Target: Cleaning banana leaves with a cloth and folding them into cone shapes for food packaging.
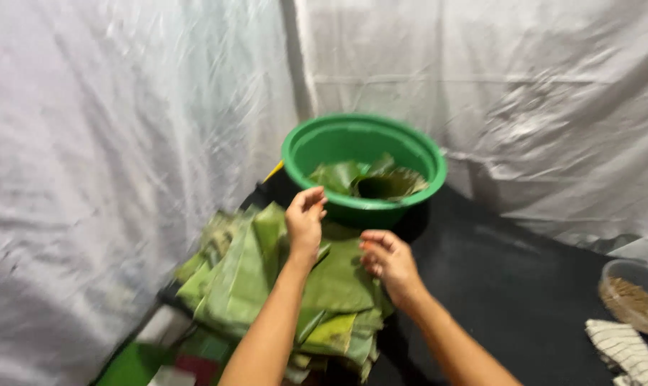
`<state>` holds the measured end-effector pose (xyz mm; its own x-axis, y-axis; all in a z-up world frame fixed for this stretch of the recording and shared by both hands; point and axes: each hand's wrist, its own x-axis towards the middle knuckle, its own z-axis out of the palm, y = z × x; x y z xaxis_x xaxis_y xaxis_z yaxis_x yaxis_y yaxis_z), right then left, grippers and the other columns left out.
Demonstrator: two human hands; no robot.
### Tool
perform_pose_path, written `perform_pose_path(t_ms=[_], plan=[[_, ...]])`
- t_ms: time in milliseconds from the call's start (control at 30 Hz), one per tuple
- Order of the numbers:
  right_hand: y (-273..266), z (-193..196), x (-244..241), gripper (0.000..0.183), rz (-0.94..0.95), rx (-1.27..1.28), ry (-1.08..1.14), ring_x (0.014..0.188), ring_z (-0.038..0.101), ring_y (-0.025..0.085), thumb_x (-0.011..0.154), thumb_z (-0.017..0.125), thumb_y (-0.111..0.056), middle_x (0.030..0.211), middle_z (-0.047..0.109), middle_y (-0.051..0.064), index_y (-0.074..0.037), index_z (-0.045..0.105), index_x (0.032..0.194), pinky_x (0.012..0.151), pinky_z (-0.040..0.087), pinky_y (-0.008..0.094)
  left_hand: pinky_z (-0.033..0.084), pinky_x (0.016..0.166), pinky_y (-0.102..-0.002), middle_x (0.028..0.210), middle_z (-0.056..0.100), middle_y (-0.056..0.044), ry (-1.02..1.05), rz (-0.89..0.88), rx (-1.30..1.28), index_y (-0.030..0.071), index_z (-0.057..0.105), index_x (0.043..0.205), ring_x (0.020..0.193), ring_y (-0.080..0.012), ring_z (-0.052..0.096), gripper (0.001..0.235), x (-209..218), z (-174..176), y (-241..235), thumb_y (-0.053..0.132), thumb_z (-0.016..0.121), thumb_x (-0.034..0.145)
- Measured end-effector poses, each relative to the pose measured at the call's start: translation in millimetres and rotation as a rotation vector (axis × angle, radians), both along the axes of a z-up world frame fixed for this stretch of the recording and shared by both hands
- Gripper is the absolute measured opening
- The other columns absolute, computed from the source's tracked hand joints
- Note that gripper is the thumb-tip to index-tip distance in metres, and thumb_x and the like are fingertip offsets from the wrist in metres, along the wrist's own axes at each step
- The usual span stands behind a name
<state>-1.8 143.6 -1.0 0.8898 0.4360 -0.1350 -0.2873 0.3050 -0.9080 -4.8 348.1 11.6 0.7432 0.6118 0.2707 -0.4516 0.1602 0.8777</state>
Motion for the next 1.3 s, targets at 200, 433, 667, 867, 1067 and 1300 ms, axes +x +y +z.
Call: perform_pose_path(t_ms=[200, 433, 667, 867, 1067, 1300], plan=[[12.0, 15.2, -15.0, 0.032, -0.001, -0.007, 0.015, 0.074, 0.055, 0.017, 0.091, 0.066, 0.001, 0.103, 0.068, 0.014, 0.002, 0.067, 0.123, 0.068, 0.048, 0.030, 0.049, 0.072, -0.026, 0.107, 0.074, -0.009, 0.168, -0.038, -0.107, 0.002, 0.071, 0.119, 0.088, -0.0162, 0.066, 0.033, -40.5, -18.7, 22.4, -0.002, 0.059, 0.089], [19.9, 33.2, -36.5, 0.032, 0.074, -0.057, 0.021, 0.077, 0.059, 0.017, 0.092, 0.068, -0.004, 0.099, 0.067, 0.011, 0.001, 0.067, 0.124, 0.065, 0.047, 0.029, 0.054, 0.084, -0.027, 0.104, 0.073, -0.001, 0.421, 0.229, 0.394, 0.007, 0.074, 0.111, 0.089, -0.0136, 0.068, 0.027, -105.3, -9.5, 33.7, 0.003, 0.060, 0.088], [41.4, 15.5, -50.1, 0.036, 0.185, -0.195, 0.076, 0.081, 0.060, 0.021, 0.093, 0.066, 0.001, 0.105, 0.065, 0.014, 0.001, 0.064, 0.128, 0.070, 0.051, 0.031, 0.047, 0.103, -0.041, 0.131, 0.055, -0.008, 0.608, 0.565, 0.748, 0.019, 0.066, 0.121, 0.121, -0.0278, 0.056, 0.050, -121.7, -54.2, 53.3, 0.004, 0.076, 0.074], [56.7, -5.5, -57.2, 0.042, 0.213, -0.352, 0.030, 0.089, 0.063, 0.024, 0.092, 0.065, 0.003, 0.115, 0.069, 0.017, -0.001, 0.066, 0.134, 0.078, 0.052, 0.033, 0.054, 0.091, -0.040, 0.129, 0.055, -0.009, 0.678, 0.480, 0.667, 0.018, 0.044, 0.145, 0.109, -0.0257, 0.061, 0.083, -137.4, -48.9, 49.2, 0.026, 0.083, 0.072], [66.8, -27.7, -43.9, 0.038, 0.183, -0.351, -0.034, 0.081, 0.063, 0.023, 0.093, 0.067, 0.005, 0.102, 0.071, 0.017, 0.000, 0.069, 0.131, 0.068, 0.050, 0.032, 0.056, 0.079, -0.041, 0.116, 0.067, -0.010, 0.610, 0.520, 0.703, 0.015, 0.045, 0.145, 0.093, -0.0292, 0.067, 0.071, -120.4, -100.6, 64.4, 0.013, 0.070, 0.078], [58.0, -87.0, -15.2, 0.048, 0.165, -0.258, 0.006, 0.076, 0.062, 0.031, 0.092, 0.067, 0.008, 0.105, 0.071, 0.027, -0.001, 0.060, 0.139, 0.063, 0.050, 0.038, 0.059, 0.076, -0.035, 0.107, 0.080, -0.004, 0.664, 0.345, 0.371, 0.017, 0.059, 0.132, 0.088, -0.0218, 0.077, 0.051, -131.8, -99.6, 63.6, 0.010, 0.064, 0.082]])
